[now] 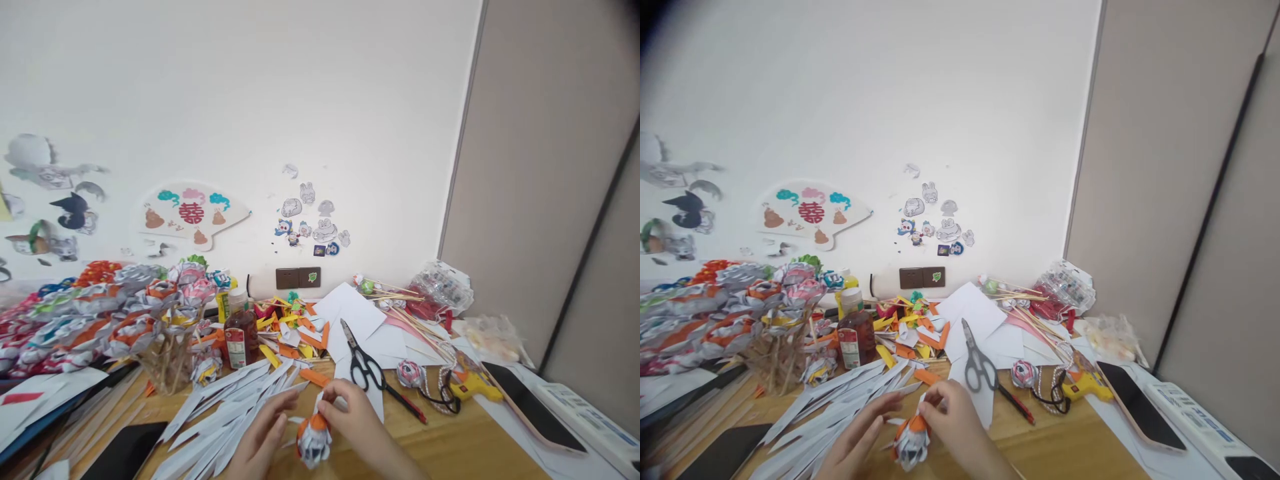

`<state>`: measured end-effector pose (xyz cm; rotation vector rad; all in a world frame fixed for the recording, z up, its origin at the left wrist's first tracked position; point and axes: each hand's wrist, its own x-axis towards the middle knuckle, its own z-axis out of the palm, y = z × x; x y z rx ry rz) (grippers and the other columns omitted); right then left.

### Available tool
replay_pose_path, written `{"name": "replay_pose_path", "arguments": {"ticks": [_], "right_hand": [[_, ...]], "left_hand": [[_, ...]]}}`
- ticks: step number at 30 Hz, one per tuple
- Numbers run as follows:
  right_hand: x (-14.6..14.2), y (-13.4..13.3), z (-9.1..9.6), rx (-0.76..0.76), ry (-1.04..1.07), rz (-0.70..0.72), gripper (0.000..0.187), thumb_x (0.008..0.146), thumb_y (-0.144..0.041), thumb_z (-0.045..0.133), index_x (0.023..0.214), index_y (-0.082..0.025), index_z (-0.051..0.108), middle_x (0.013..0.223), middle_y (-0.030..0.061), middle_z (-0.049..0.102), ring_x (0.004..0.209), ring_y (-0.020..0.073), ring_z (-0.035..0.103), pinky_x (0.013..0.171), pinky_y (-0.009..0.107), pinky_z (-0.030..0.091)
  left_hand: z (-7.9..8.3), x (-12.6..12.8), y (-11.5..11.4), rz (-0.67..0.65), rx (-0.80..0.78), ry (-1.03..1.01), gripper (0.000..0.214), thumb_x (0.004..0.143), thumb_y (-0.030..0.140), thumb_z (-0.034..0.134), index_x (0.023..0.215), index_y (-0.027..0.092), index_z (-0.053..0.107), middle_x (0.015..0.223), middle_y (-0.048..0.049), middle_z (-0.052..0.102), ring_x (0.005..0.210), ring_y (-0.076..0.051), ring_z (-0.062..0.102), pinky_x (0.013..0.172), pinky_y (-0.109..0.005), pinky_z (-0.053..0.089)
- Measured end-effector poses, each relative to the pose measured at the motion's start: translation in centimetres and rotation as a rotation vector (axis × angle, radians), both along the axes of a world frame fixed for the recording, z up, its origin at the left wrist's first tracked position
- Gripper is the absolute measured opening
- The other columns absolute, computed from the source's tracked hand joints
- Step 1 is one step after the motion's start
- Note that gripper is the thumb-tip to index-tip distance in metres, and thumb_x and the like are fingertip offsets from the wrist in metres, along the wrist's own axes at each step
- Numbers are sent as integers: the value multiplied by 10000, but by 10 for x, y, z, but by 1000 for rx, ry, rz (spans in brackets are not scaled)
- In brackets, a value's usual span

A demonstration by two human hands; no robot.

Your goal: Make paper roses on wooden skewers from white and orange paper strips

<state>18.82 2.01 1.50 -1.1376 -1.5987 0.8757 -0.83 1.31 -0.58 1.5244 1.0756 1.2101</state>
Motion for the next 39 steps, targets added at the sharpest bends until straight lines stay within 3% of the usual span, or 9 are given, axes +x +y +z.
{"name": "replay_pose_path", "arguments": {"ticks": [6,10,15,18,24,29,35,39], "right_hand": [[-13,-14,-3,4,-127,60,40,706,-175,630,675,-183,605,744,16,610,756,195,568,715,277,415],[-14,-11,-10,-35,-102,86,91,705,-196,661,656,-177,587,681,-9,584,687,168,541,663,257,410],[-11,-7,-14,-87,-41,150,83,706,-203,661,674,-168,594,655,-25,564,638,135,507,605,233,386],[-10,-6,-16,-172,51,214,100,691,-212,664,682,-164,577,610,-41,529,561,111,469,526,213,346],[-10,-4,-19,-280,115,327,131,642,-180,682,737,-156,595,623,-38,548,548,102,477,531,211,356],[-10,0,-26,-199,-31,265,76,654,-119,667,694,-156,614,624,-39,550,563,100,476,512,198,335],[-5,0,-23,-242,-74,368,108,647,-113,680,709,-155,602,602,-54,543,552,94,481,527,188,363],[-5,-6,-20,-79,-238,298,62,690,-110,630,710,-167,620,621,-53,553,568,92,477,513,180,331]], "left_hand": [[2,9,0,-223,-60,18,301,756,458,657,927,228,749,955,-64,752,938,-274,657,871,-372,493],[-4,11,2,-224,-125,-84,259,697,436,735,779,192,707,713,-8,712,681,-183,634,656,-271,493],[-10,12,6,-229,-171,-123,402,596,515,785,645,165,596,543,50,587,505,-106,507,495,-205,379],[-7,13,5,-217,-179,-101,443,575,548,781,624,161,570,515,62,546,477,-88,459,473,-198,336],[2,14,2,-221,-252,-2,436,531,513,794,553,177,517,469,77,503,446,-77,401,453,-200,296],[-3,13,3,-178,-265,67,321,544,368,760,533,200,487,432,83,508,405,-82,381,430,-204,247],[4,15,0,-147,-231,145,222,542,260,729,482,184,530,441,85,495,452,-97,408,465,-212,271],[7,15,-2,-145,-221,149,284,551,314,748,466,190,506,429,92,468,452,-96,403,476,-213,296]]}}
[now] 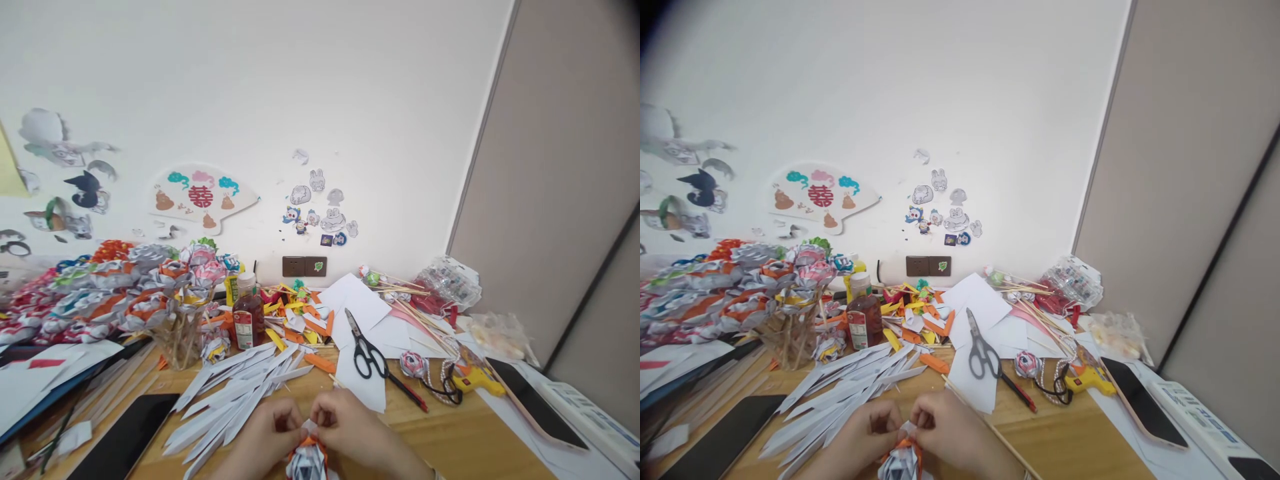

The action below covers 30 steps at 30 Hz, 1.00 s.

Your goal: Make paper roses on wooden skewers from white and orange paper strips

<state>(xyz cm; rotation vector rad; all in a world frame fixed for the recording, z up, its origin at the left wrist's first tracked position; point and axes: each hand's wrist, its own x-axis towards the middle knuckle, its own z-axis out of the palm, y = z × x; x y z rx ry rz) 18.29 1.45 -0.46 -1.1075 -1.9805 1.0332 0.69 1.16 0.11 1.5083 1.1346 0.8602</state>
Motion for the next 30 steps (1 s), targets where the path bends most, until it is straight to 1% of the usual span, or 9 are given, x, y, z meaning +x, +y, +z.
{"name": "replay_pose_path", "arguments": {"ticks": [4,7,10,13,16,20,22,25,30], "right_hand": [[-3,2,1,47,134,-113,59,711,-194,633,679,-166,592,625,-37,556,589,110,497,546,201,363],[-7,9,0,-38,387,-267,261,707,-385,666,647,-180,516,564,-43,506,536,118,480,516,217,372],[-11,15,-3,-92,539,-411,416,634,-534,708,612,-201,459,519,-48,483,500,123,468,485,223,363],[-18,14,-6,-109,582,-470,450,581,-549,748,593,-200,462,508,-39,502,497,133,486,492,234,376],[-20,9,-6,-112,588,-416,394,621,-508,737,759,-174,582,540,-37,530,503,140,493,495,239,375],[-15,5,-1,-24,465,-279,293,730,-433,660,786,-145,664,642,10,603,613,171,549,586,268,417],[-12,5,0,-27,421,-240,247,746,-388,643,729,-142,658,655,17,620,628,171,561,605,269,428],[-10,6,-1,-49,364,-259,199,731,-341,642,710,-143,648,603,0,599,578,155,540,567,252,419],[-12,-1,6,97,197,-342,167,773,-254,561,706,-153,676,651,32,638,620,175,565,576,251,419]], "left_hand": [[-4,-7,9,-4,-4,-77,399,588,550,720,580,173,588,540,36,581,533,-134,508,533,-239,388],[-12,-10,18,-2,-63,-262,571,600,659,686,922,190,646,754,-18,675,646,-186,606,579,-275,447],[-20,-5,18,8,-58,-435,903,558,675,714,1295,231,438,845,-49,696,755,-241,660,637,-318,481],[-26,2,10,-49,53,-466,1189,522,530,814,1449,242,127,848,-38,686,820,-245,656,717,-331,494],[-25,4,1,0,91,-300,983,560,294,800,1404,274,296,1082,-98,660,855,-245,656,651,-290,523],[-16,-1,-3,120,275,-82,660,538,108,707,1177,235,599,1208,-110,647,1077,-308,610,876,-356,519],[-12,-2,-5,144,364,5,611,546,88,686,1136,240,638,1172,-93,681,1103,-307,605,936,-371,494],[-8,-1,-7,150,436,54,556,579,113,679,1119,246,655,1121,-85,712,1036,-292,649,878,-342,534],[-11,2,-9,177,479,137,536,557,81,672,1066,250,682,1082,-72,735,1030,-301,654,888,-352,528]]}}
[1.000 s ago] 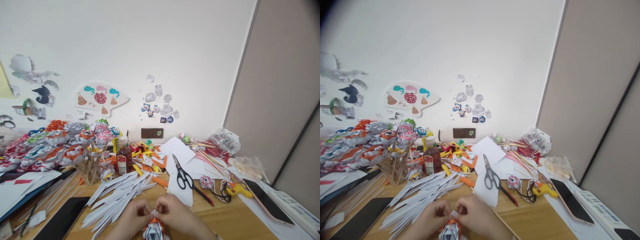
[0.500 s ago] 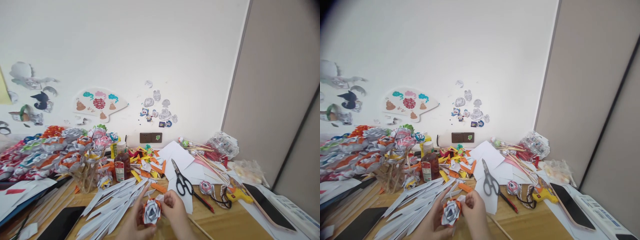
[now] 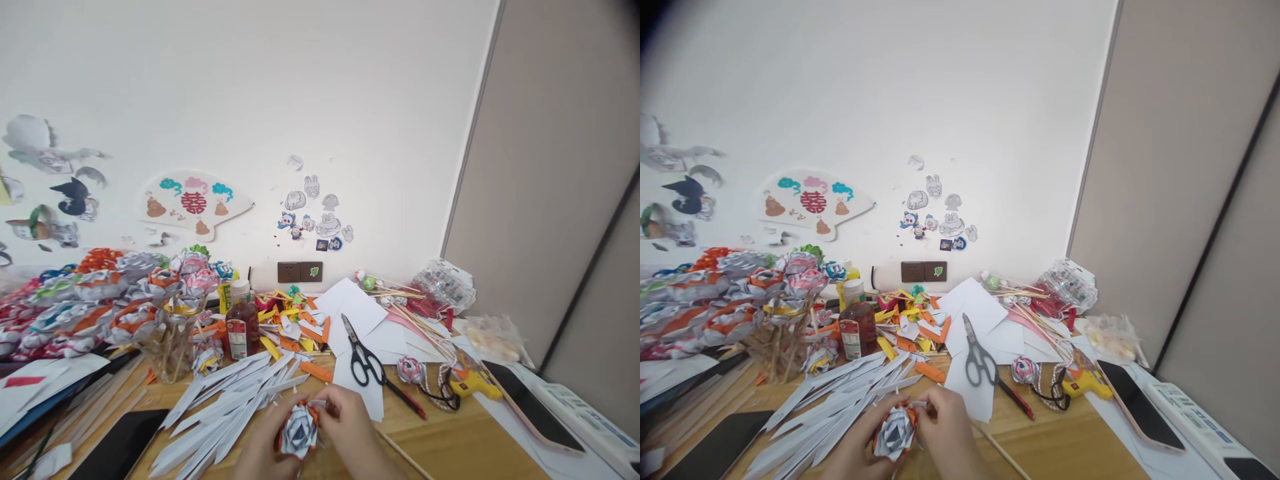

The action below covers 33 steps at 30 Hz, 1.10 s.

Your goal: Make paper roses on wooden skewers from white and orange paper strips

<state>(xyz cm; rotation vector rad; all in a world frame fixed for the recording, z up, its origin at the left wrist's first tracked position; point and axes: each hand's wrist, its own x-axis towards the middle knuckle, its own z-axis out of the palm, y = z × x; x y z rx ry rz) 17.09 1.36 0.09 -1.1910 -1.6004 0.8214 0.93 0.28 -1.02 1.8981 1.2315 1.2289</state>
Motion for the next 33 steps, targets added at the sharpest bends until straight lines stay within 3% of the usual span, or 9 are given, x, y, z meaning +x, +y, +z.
{"name": "replay_pose_path", "arguments": {"ticks": [6,10,13,20,24,28,33], "right_hand": [[-7,-15,11,64,21,80,309,883,-326,464,971,-184,725,869,95,713,785,250,644,712,328,478],[-10,-19,9,119,33,109,342,897,-387,488,1111,-215,691,1028,114,694,939,279,628,845,385,462],[-7,-19,10,216,34,90,324,906,-399,492,1062,-219,710,1096,117,665,1036,277,583,922,405,420],[0,-16,20,232,88,191,356,931,-460,460,947,-210,713,933,105,672,891,241,615,805,372,471],[-5,-18,6,209,87,208,378,921,-478,468,1129,-236,670,1054,114,659,985,265,604,879,399,459],[-10,-17,-16,109,35,148,515,868,-523,543,1319,-274,533,1335,96,529,1257,314,436,1064,457,298],[-12,-16,-12,-22,283,170,683,833,-700,451,1308,-217,538,1318,128,538,1209,286,500,1021,407,384]], "left_hand": [[-1,-5,4,25,30,-35,612,552,19,601,1114,252,667,1122,-57,723,1057,-291,642,922,-363,508],[4,-6,5,40,89,-64,512,621,75,624,1096,257,678,1085,-53,734,1007,-283,662,894,-358,525],[6,-5,3,23,112,-51,522,629,58,612,1101,273,676,1095,-46,728,1023,-273,655,905,-345,515],[7,-4,-3,21,85,-44,544,584,50,633,1079,268,691,1077,-55,737,1008,-279,661,886,-345,529],[10,-4,-1,78,60,-106,490,605,105,645,1067,260,697,1081,-48,741,1022,-287,661,896,-357,534],[15,-6,0,111,57,-124,545,573,70,615,1074,269,693,1104,-31,735,1054,-299,648,918,-378,523],[17,-5,-3,103,45,-113,462,635,141,644,1083,246,681,1123,-56,723,1062,-304,643,914,-385,524]]}}
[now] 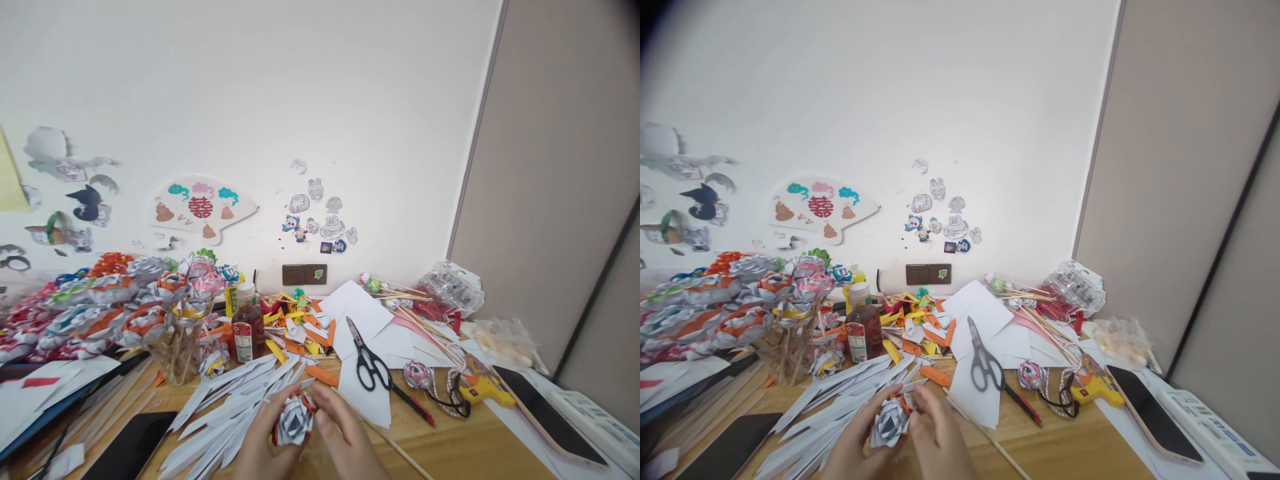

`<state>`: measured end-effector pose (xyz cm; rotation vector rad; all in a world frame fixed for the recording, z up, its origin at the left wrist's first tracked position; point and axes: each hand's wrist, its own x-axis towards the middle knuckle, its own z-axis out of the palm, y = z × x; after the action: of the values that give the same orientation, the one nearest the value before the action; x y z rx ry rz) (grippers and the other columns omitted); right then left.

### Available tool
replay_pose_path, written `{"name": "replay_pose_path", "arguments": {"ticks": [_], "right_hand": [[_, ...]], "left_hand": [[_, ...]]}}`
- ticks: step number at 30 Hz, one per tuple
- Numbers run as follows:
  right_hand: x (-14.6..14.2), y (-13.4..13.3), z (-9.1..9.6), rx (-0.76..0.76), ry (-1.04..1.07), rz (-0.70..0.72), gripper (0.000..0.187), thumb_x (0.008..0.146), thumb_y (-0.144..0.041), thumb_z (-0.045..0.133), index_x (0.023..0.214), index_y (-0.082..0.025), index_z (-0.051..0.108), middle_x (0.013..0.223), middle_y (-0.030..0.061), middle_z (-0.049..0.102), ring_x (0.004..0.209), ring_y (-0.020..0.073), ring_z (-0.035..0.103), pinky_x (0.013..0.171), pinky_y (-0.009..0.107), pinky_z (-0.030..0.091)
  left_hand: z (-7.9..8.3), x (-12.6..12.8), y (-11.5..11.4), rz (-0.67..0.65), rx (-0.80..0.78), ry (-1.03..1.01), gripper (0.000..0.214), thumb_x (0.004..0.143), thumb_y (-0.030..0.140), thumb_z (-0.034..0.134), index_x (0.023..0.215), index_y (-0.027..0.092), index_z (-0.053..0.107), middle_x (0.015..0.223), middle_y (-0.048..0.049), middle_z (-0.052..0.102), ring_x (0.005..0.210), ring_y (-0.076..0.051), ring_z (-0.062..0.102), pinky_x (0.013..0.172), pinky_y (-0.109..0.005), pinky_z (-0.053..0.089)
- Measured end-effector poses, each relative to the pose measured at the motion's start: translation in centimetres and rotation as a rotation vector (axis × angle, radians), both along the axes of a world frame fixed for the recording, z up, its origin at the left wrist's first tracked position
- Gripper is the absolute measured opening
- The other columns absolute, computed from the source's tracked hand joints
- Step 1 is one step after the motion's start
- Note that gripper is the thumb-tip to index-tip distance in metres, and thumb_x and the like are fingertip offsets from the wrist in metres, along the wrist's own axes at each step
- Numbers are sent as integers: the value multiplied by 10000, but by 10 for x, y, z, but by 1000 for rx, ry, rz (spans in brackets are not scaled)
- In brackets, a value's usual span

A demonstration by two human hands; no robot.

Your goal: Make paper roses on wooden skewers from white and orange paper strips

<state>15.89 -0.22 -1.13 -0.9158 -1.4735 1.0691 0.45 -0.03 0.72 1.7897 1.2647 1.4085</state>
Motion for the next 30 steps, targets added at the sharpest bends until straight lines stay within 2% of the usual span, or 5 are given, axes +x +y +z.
{"name": "replay_pose_path", "arguments": {"ticks": [7,12,17,22,30], "right_hand": [[0,-2,9,149,-85,-77,561,848,-660,470,1162,-237,660,1170,128,640,1114,295,562,992,430,397],[-3,5,1,-33,81,-48,598,764,-659,589,1154,-208,638,1183,123,634,1105,294,570,969,418,409],[-5,12,1,-187,216,52,564,634,-668,698,847,-147,663,802,94,703,741,244,652,704,345,492],[4,17,9,-203,256,-65,544,582,-630,753,789,-139,645,677,45,662,597,174,584,588,276,436],[18,22,16,-121,149,9,350,643,-444,763,764,-142,633,696,30,645,667,185,594,662,295,437]], "left_hand": [[-10,-3,6,9,-72,-92,460,651,209,694,1108,209,643,1167,-87,701,1107,-313,617,949,-399,501],[-8,-4,7,-45,-215,-271,567,623,258,746,1158,196,570,1199,-86,679,1128,-297,604,909,-334,521],[-21,7,9,-10,-233,-457,754,556,434,808,1200,172,519,1177,-118,668,1024,-297,644,839,-316,532],[-37,11,10,-144,-222,-452,829,548,561,785,1241,198,507,1139,-122,679,953,-281,653,756,-310,537],[6,-11,13,-80,-235,-166,569,684,739,517,699,209,723,901,-80,715,936,-301,624,868,-400,503]]}}
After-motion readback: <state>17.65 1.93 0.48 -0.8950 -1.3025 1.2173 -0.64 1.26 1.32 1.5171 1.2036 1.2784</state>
